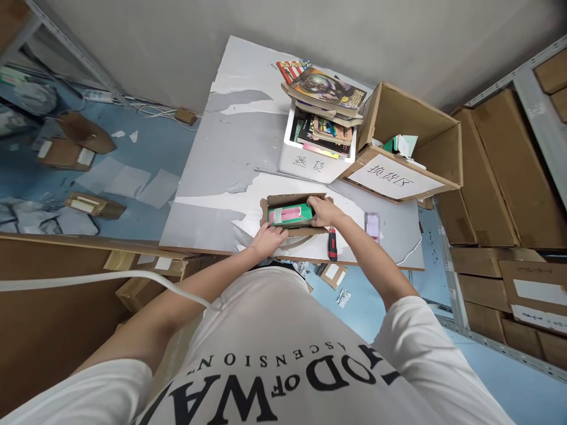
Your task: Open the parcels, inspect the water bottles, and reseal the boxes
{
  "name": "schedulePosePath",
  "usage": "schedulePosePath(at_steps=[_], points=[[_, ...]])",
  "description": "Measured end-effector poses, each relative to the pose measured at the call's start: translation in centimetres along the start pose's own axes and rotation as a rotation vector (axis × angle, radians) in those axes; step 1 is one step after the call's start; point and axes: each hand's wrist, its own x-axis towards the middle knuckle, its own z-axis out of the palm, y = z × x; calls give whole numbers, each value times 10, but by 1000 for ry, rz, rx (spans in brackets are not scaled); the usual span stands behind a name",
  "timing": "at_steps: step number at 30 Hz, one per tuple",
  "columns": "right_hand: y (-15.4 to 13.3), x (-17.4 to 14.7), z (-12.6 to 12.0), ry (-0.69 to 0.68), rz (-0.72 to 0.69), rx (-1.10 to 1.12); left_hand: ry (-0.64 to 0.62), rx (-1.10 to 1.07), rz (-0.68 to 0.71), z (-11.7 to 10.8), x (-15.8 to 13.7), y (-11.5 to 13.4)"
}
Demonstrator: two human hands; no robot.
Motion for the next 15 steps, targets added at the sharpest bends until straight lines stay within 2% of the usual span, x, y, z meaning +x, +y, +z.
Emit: schedulePosePath(at_steps=[3,6,11,15], points=[[-9,-11,-9,130,43,93,3,1,10,-1,0,-2],[-27,-12,-13,156,75,75,6,-12,17,-1,-1,-2],[-55,-2,-18,91,83,-108,16,-42,-2,-2,-1,0],[-62,5,-25,-9,81,-203,5,6,-3,-3,-1,-3]])
